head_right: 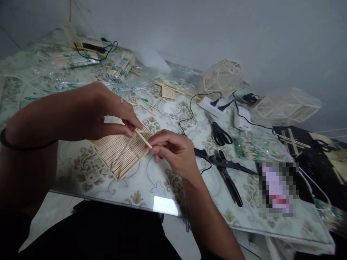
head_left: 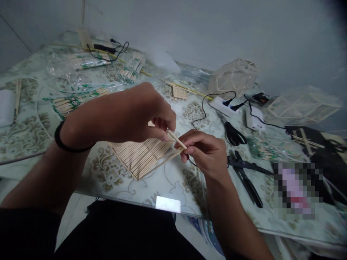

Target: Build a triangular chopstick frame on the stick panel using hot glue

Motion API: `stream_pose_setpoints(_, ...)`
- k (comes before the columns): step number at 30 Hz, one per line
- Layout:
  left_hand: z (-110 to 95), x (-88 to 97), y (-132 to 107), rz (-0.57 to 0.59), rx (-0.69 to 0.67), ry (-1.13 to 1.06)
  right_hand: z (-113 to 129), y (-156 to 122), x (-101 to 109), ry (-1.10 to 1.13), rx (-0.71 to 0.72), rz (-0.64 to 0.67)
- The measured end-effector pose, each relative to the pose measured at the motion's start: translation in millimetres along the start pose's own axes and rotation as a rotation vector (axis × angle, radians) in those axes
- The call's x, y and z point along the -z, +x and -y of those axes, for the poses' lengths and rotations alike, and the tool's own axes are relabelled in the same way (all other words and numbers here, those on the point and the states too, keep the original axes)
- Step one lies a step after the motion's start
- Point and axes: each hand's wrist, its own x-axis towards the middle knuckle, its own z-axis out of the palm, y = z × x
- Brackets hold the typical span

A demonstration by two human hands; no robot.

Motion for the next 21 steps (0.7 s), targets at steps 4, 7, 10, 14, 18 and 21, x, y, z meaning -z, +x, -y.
stream_pose_setpoints(4,-7,-6.6,4,0.057,-0.041,0.099,-2,-2,2,0.004,-0.010,0.000)
stream_pose_setpoints(7,-14,-12.1,6,0.043,-0.034,0.171,-2,-1,2,0.023,-0.001,0.010)
stream_pose_setpoints(10,-20,-15.9,5,0.023,-0.021,0.214,-1,0,1,0.020,0.014,0.019)
stream_pose_setpoints(14,-22,-18.2,2,0.005,-0.015,0.267,3,0,1,-0.027,0.004,0.024)
stream_pose_setpoints(18,-21,-18.7,1,-0.003,-0.014,0.269,5,-1,1,-0.049,0.007,0.024)
stream_pose_setpoints(21,-21,-18.4,1,-0.003,-0.017,0.258,5,-1,3,-0.068,0.015,0.036)
